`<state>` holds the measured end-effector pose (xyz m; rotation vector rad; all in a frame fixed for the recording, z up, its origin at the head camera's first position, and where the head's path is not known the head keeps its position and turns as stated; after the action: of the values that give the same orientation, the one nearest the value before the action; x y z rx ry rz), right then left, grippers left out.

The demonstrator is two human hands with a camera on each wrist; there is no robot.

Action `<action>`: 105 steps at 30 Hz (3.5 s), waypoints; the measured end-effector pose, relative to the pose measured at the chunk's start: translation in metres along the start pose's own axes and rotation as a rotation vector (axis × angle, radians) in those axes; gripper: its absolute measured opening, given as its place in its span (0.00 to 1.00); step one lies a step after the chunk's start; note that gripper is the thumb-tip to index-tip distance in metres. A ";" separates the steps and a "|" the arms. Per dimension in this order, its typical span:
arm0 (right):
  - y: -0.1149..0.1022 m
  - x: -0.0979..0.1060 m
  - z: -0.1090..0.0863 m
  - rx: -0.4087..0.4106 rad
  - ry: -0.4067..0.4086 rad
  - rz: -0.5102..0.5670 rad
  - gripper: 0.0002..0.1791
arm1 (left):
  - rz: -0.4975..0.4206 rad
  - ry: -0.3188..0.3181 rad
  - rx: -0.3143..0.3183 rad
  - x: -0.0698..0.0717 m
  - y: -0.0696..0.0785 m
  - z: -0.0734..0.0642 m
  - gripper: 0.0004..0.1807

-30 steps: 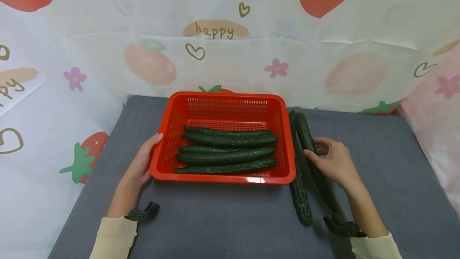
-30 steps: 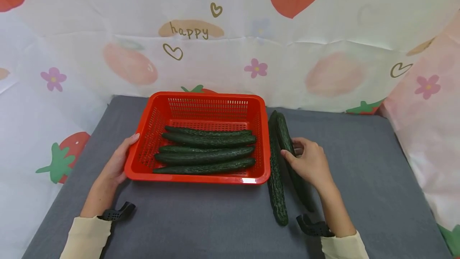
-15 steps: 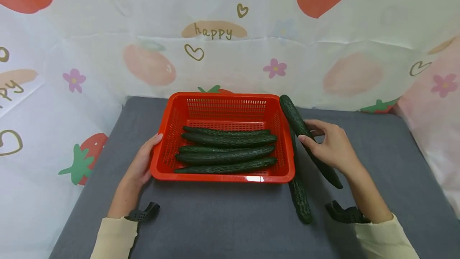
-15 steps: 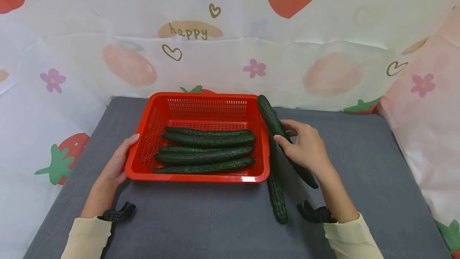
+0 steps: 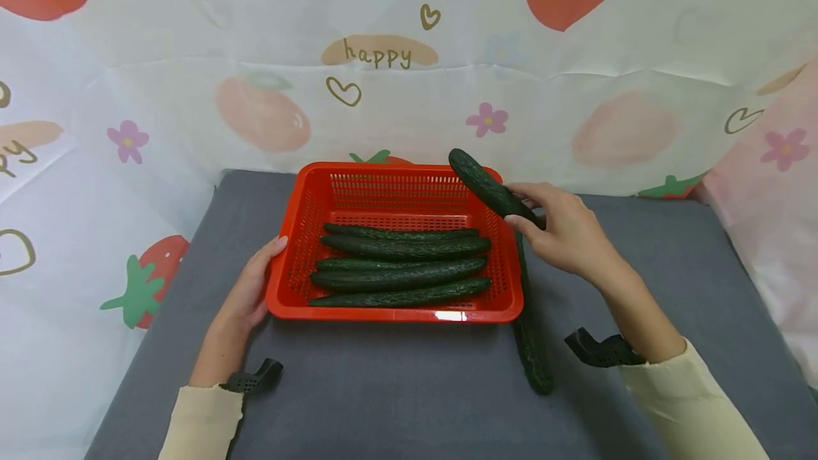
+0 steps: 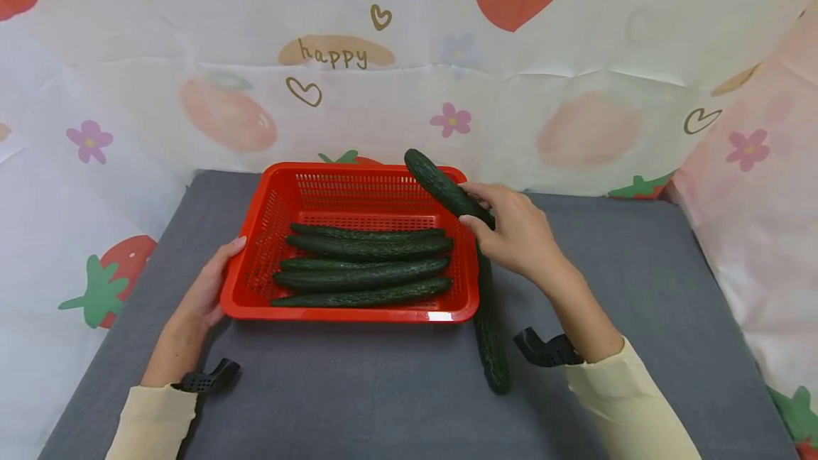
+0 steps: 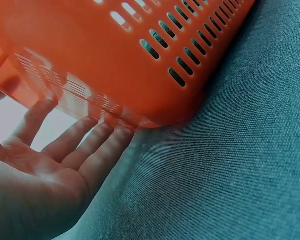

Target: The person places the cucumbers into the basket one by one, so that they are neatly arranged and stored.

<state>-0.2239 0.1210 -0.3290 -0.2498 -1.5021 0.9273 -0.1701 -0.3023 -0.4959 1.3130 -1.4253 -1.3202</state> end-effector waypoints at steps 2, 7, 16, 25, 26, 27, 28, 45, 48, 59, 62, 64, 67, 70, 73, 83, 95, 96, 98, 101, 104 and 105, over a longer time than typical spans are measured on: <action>-0.007 -0.002 0.005 0.016 -0.001 0.006 0.27 | 0.003 -0.004 -0.003 0.000 0.001 0.000 0.22; -0.023 -0.005 0.015 0.063 0.009 0.016 0.27 | -0.009 -0.022 -0.013 -0.001 0.002 0.000 0.21; -0.048 -0.023 0.037 0.165 -0.102 -0.023 0.28 | -0.013 -0.026 -0.018 -0.002 0.000 0.001 0.20; -0.071 -0.045 0.057 0.213 -0.176 -0.063 0.27 | 0.001 0.013 0.008 -0.001 0.000 0.000 0.21; -0.074 -0.047 0.059 0.220 -0.183 -0.069 0.27 | 0.000 0.014 0.008 -0.001 0.000 0.000 0.21; -0.076 -0.050 0.061 0.227 -0.189 -0.078 0.27 | 0.001 0.013 0.010 -0.001 0.001 0.000 0.21; -0.078 -0.052 0.063 0.234 -0.196 -0.089 0.27 | 0.000 0.011 0.013 -0.001 0.001 0.000 0.21; -0.095 -0.077 0.081 0.257 -0.257 -0.158 0.26 | 0.013 0.011 0.013 0.000 0.001 -0.001 0.21; -0.097 -0.081 0.084 0.254 -0.265 -0.177 0.26 | 0.006 0.009 0.010 0.000 0.001 -0.001 0.20; -0.103 -0.097 0.095 0.270 -0.267 -0.272 0.25 | -0.019 -0.020 0.000 0.001 -0.002 -0.004 0.18; -0.107 -0.100 0.098 0.274 -0.249 -0.292 0.24 | -0.016 -0.035 -0.011 0.003 -0.001 -0.009 0.20; -0.107 -0.099 0.099 0.267 -0.225 -0.304 0.23 | -0.015 -0.044 -0.021 0.004 -0.001 -0.009 0.21; -0.105 -0.095 0.098 0.247 -0.191 -0.307 0.22 | -0.026 -0.058 -0.039 0.002 0.001 -0.008 0.21; -0.100 -0.092 0.096 0.228 -0.190 -0.302 0.22 | -0.033 -0.063 -0.053 0.001 0.002 -0.006 0.20; -0.092 -0.090 0.093 0.219 -0.196 -0.306 0.23 | -0.040 -0.066 -0.064 0.000 0.003 -0.005 0.20; -0.073 -0.080 0.079 0.147 -0.222 -0.312 0.25 | -0.023 -0.065 -0.060 -0.002 0.003 -0.003 0.20; -0.059 -0.067 0.065 0.135 -0.209 -0.289 0.27 | -0.024 -0.047 -0.025 -0.005 0.002 0.000 0.20; -0.058 -0.067 0.063 0.133 -0.212 -0.290 0.27 | -0.019 -0.038 -0.015 -0.004 0.001 0.000 0.20; -0.056 -0.067 0.061 0.132 -0.214 -0.286 0.28 | -0.009 -0.022 0.003 -0.003 0.000 0.000 0.20; -0.054 -0.066 0.058 0.134 -0.210 -0.275 0.28 | 0.000 -0.018 0.007 -0.003 0.001 -0.001 0.21; -0.053 -0.063 0.056 0.133 -0.198 -0.268 0.29 | 0.000 -0.032 -0.011 -0.004 0.003 -0.001 0.22; -0.052 -0.063 0.055 0.134 -0.195 -0.271 0.29 | -0.001 -0.037 -0.020 -0.004 0.003 -0.001 0.22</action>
<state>-0.2429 0.0249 -0.3337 0.1428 -1.5968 0.8467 -0.1692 -0.2985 -0.4920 1.2827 -1.4334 -1.3620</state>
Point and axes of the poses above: each hand's wrist, its own z-axis towards the middle knuckle, its own x-axis out of the back of the hand, y = z × x, the point moved 7 cm from there along z, towards the middle knuckle, and after that the axes turned 10 degrees about z, right-handed, at the moved point
